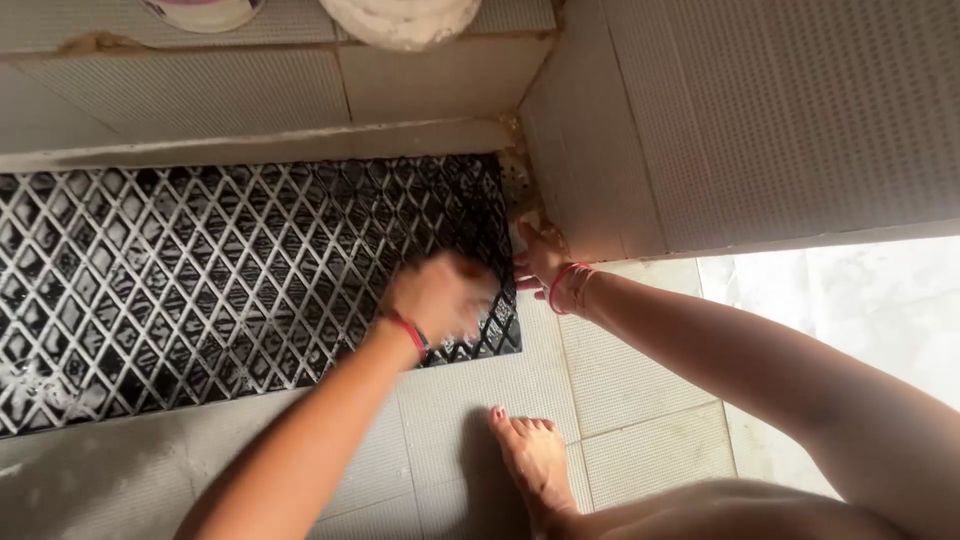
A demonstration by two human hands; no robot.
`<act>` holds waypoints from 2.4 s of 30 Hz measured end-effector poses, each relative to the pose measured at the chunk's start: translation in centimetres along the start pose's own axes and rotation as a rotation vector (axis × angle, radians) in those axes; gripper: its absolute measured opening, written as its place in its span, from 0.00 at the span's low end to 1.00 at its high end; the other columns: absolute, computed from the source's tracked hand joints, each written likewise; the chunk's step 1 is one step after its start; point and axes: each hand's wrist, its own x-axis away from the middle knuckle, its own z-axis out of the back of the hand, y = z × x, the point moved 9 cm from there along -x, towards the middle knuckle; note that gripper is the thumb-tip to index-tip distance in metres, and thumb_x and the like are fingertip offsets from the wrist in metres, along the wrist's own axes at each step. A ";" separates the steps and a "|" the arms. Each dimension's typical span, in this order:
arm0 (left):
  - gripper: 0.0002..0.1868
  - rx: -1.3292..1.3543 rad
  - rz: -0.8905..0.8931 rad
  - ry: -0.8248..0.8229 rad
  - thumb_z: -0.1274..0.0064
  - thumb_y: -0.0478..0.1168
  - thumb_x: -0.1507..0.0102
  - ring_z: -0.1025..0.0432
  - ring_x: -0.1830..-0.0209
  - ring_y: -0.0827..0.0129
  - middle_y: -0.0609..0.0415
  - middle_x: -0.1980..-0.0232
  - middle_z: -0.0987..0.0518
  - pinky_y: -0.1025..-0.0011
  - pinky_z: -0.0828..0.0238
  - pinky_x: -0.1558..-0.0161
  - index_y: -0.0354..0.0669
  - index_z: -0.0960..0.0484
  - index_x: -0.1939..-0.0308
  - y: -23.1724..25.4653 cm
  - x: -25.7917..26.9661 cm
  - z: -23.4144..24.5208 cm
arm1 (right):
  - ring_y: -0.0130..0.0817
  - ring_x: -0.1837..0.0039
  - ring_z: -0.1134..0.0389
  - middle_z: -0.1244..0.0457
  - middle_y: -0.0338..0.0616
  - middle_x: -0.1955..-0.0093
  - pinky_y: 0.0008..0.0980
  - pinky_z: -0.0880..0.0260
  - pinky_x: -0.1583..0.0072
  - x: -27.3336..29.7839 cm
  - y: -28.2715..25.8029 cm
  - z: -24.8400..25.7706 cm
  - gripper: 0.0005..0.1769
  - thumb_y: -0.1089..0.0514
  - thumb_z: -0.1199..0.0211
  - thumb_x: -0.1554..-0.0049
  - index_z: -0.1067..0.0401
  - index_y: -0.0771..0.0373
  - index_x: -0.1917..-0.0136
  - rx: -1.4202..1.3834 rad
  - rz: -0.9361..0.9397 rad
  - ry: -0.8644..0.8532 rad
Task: Scrubbing and rinsing rubber floor mats in a bathroom and then moving them outside.
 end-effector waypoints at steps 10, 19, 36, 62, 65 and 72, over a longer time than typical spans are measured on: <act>0.16 -0.249 0.091 0.018 0.40 0.50 0.36 0.22 0.53 0.58 0.49 0.41 0.20 0.65 0.22 0.60 0.70 0.16 0.44 0.9 -2.0 -3.2 | 0.48 0.27 0.34 0.38 0.56 0.25 0.49 0.44 0.26 0.9 -1.8 0.5 0.58 0.18 0.73 0.41 0.36 0.69 0.26 0.008 0.015 0.043; 0.29 -0.144 0.331 0.088 0.35 0.64 0.47 0.28 0.50 0.55 0.49 0.38 0.27 0.59 0.25 0.53 0.66 0.17 0.44 -5.6 -1.7 8.9 | 0.40 0.26 0.39 0.41 0.46 0.25 0.36 0.37 0.29 -6.8 -0.9 -1.4 0.36 0.36 0.49 0.40 0.39 0.55 0.25 0.327 0.293 -0.224; 0.23 -0.046 0.436 0.395 0.29 0.53 0.50 0.24 0.56 0.60 0.55 0.34 0.26 0.65 0.22 0.59 0.59 0.13 0.51 -13.2 5.1 13.1 | 0.44 0.25 0.42 0.46 0.48 0.24 0.40 0.40 0.26 3.1 -9.2 0.1 0.54 0.63 0.24 0.54 0.48 0.51 0.20 0.706 0.781 0.193; 0.11 0.410 0.168 0.443 0.38 0.48 0.44 0.21 0.60 0.69 0.63 0.54 0.17 0.65 0.22 0.58 0.60 0.13 0.58 -2.1 3.8 2.3 | 0.41 0.43 0.33 0.43 0.52 0.33 0.37 0.28 0.42 2.9 -9.7 -0.3 0.41 0.40 0.32 0.46 0.39 0.57 0.25 0.561 0.742 0.276; 0.24 0.447 0.033 0.460 0.38 0.48 0.49 0.21 0.61 0.65 0.62 0.46 0.18 0.63 0.22 0.59 0.63 0.15 0.47 0.9 3.2 4.1 | 0.48 0.36 0.38 0.41 0.53 0.34 0.44 0.35 0.36 0.3 -9.3 -0.9 0.35 0.38 0.34 0.43 0.34 0.57 0.29 0.609 0.833 0.384; 0.30 -0.196 0.500 0.749 0.27 0.55 0.55 0.21 0.58 0.58 0.51 0.44 0.19 0.63 0.23 0.65 0.64 0.13 0.48 -16.8 9.7 14.0 | 0.52 0.30 0.43 0.44 0.55 0.30 0.50 0.42 0.32 0.7 -10.2 -2.8 0.30 0.38 0.35 0.43 0.31 0.53 0.32 0.652 0.943 0.381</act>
